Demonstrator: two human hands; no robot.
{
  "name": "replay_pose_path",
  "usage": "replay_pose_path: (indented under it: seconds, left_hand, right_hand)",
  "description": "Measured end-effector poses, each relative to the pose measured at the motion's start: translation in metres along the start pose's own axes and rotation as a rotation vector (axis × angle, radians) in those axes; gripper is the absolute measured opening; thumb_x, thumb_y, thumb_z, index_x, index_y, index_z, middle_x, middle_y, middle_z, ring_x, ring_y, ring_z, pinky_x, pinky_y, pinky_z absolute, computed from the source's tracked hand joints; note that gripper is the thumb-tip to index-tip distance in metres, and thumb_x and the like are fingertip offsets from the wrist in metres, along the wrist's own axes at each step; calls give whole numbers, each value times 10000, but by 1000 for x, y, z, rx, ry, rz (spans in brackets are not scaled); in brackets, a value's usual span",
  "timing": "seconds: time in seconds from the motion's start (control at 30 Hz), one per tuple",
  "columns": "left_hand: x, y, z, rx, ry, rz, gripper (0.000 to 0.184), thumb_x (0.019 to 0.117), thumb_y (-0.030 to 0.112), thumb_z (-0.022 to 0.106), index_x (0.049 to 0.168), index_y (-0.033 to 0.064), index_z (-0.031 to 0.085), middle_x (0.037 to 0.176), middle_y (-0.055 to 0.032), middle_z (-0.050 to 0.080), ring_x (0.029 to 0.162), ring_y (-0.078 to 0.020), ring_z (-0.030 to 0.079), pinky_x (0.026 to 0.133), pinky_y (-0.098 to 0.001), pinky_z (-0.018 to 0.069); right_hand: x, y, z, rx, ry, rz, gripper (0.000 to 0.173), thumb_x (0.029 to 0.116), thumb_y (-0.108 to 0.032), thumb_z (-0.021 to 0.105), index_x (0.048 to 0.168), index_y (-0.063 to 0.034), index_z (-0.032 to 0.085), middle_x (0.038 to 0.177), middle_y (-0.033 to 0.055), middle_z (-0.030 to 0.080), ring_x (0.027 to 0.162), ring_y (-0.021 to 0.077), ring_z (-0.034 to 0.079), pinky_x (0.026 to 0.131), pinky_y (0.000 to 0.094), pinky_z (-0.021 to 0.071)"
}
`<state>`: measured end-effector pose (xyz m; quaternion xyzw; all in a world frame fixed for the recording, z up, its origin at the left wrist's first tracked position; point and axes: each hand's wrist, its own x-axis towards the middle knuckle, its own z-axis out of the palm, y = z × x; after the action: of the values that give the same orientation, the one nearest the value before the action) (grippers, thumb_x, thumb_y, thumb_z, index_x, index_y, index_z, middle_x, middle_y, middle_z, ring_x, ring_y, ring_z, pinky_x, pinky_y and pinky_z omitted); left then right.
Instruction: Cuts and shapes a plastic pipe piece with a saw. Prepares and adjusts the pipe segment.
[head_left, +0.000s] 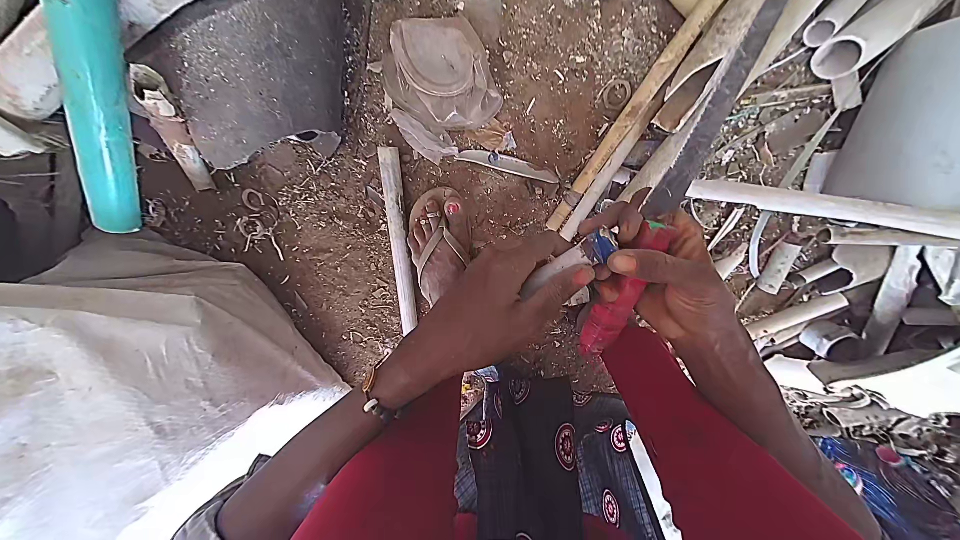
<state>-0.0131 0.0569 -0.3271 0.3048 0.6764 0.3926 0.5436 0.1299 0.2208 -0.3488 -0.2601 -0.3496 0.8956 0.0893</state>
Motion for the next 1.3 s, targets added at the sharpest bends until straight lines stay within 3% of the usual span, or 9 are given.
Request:
replay_pose_path:
  seconds: [0.1,0.2,0.4,0.53,0.67,0.83,1.1,1.2,1.3]
  left_hand:
    - [-1,-5,0,23,44,-17,325,1080,404,466,1257,172,610,727,61,587,575,-38,555,516,-219,495]
    - [0,-3,-3,84,236,-50,406,1097,386,416,1409,144,507,836,11,635,560,-88,577,493,-280,529]
    - [4,6,-9,-218,401,5,375,1077,191,504,1421,148,359,1226,-29,674,716,-171,734,572,-313,653]
    - [3,1,-9,-219,462,46,435,1043,131,537,1412,165,309,1035,-3,699,569,-97,601,483,-227,517]
    - [2,2,-9,-218,457,20,457,1043,166,535,1448,191,325,902,11,642,542,-59,531,454,-178,436]
    - [3,2,-10,-170,356,-9,423,1061,261,516,1454,181,384,818,5,604,514,-82,507,432,-210,433]
    - [-2,0,-12,-1071,8,-158,349,1081,276,272,1395,256,424,732,-9,507,406,-38,438,351,-149,405]
    - [-4,1,-17,-1200,21,-168,293,1087,338,236,1075,172,478,661,9,456,381,-45,412,349,-157,402]
    - [-7,-2,-18,-1266,50,-103,414,1100,386,209,1295,139,478,631,-1,450,371,-61,426,346,-166,410]
  right_hand:
    - [2,-4,3,-187,67,17,165,998,-249,639,1071,-101,649,912,66,697,589,91,625,527,230,569]
    - [2,-7,1,-496,101,11,458,1091,-478,409,927,-124,649,773,12,655,556,97,589,497,236,537]
    - [-11,-5,-7,-811,-36,9,380,1098,-391,405,922,-163,653,713,-76,639,614,29,618,571,185,542]
    - [-10,-7,-8,-870,-31,70,429,1093,-507,368,1150,-155,607,627,-90,517,494,11,521,460,156,469]
    - [-12,-5,-9,-947,7,-65,385,1104,-431,399,939,-166,623,682,-108,591,590,-15,586,543,154,512]
    - [-10,-6,-9,-1164,41,-174,386,1092,-444,428,919,-145,600,624,-109,507,518,-43,503,469,145,426]
    - [2,-8,11,-1393,-11,-258,289,1086,-332,438,934,-110,544,600,-77,428,479,-1,432,433,180,360]
    - [-1,-6,10,-1439,-46,-228,322,1075,-347,433,845,-140,522,583,-95,378,479,-4,384,438,185,304]
    - [-12,-10,2,-1401,-62,-89,397,1073,-449,419,807,-179,538,551,-121,381,457,-29,393,423,176,315]
